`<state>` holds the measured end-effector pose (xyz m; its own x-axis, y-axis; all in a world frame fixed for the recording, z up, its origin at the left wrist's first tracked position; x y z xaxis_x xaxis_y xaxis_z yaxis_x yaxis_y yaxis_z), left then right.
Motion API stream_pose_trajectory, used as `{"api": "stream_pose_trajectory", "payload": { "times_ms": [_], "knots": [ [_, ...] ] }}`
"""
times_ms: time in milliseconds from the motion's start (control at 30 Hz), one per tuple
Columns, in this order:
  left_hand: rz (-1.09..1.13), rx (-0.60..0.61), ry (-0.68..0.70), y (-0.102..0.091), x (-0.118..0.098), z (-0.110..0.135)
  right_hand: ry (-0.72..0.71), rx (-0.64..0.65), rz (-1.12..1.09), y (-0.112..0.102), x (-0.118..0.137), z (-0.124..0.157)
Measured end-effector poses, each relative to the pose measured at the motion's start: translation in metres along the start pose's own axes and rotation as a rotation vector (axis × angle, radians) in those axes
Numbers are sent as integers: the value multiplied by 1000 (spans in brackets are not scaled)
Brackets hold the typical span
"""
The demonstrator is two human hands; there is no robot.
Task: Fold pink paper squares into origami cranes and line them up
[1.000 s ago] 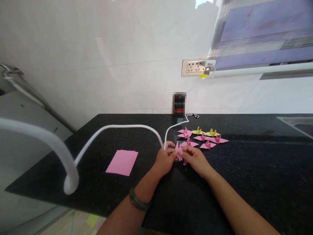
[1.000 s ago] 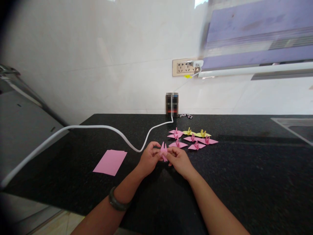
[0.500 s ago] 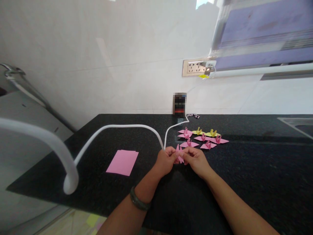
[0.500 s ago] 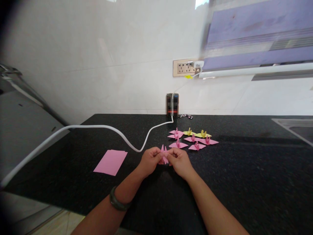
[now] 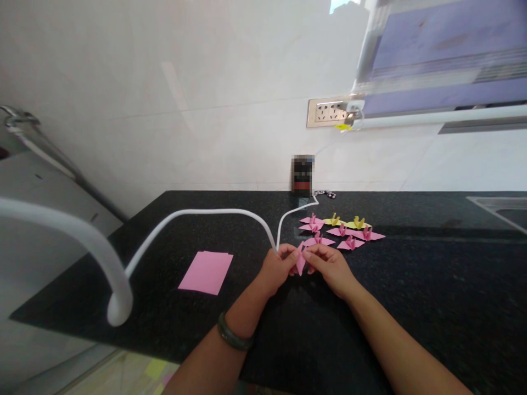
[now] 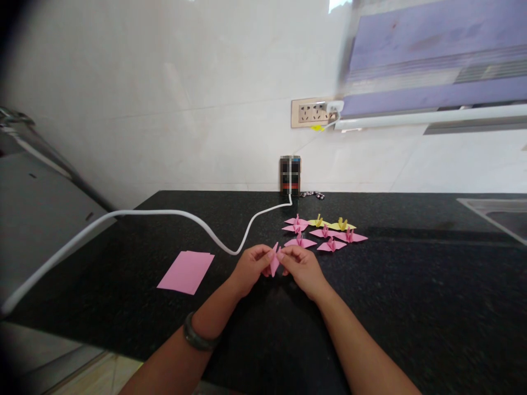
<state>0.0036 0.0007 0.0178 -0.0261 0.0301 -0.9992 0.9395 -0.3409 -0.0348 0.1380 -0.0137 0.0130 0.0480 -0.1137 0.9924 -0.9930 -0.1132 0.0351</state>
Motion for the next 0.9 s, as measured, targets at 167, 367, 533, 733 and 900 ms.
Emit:
{"api": "stream_pose_trajectory", "payload": {
  "times_ms": [167, 367, 533, 733, 900],
  "knots": [
    [84, 98, -87, 0, 3, 1, -1, 6, -59, 1, 3, 0],
    [202, 152, -147, 2, 2, 3, -15, 31, -21, 0, 6, 1],
    [257, 151, -191, 3, 3, 3, -11, 80, 34, -1, 5, 0],
    [298, 141, -225, 4, 3, 2, -51, 91, 131, -1, -1, 0],
    [283, 126, -228, 3, 5, 1, -145, 72, 219, 0, 2, 2]
  ]
}}
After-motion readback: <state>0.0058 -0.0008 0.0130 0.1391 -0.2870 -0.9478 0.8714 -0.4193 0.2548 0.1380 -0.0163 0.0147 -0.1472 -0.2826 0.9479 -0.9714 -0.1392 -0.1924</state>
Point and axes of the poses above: each hand's wrist, its own z-axis away from the middle knuckle, its own y-axis out of the palm, x = y × z, the point moved 2 cm from there along -z, towards the middle knuckle
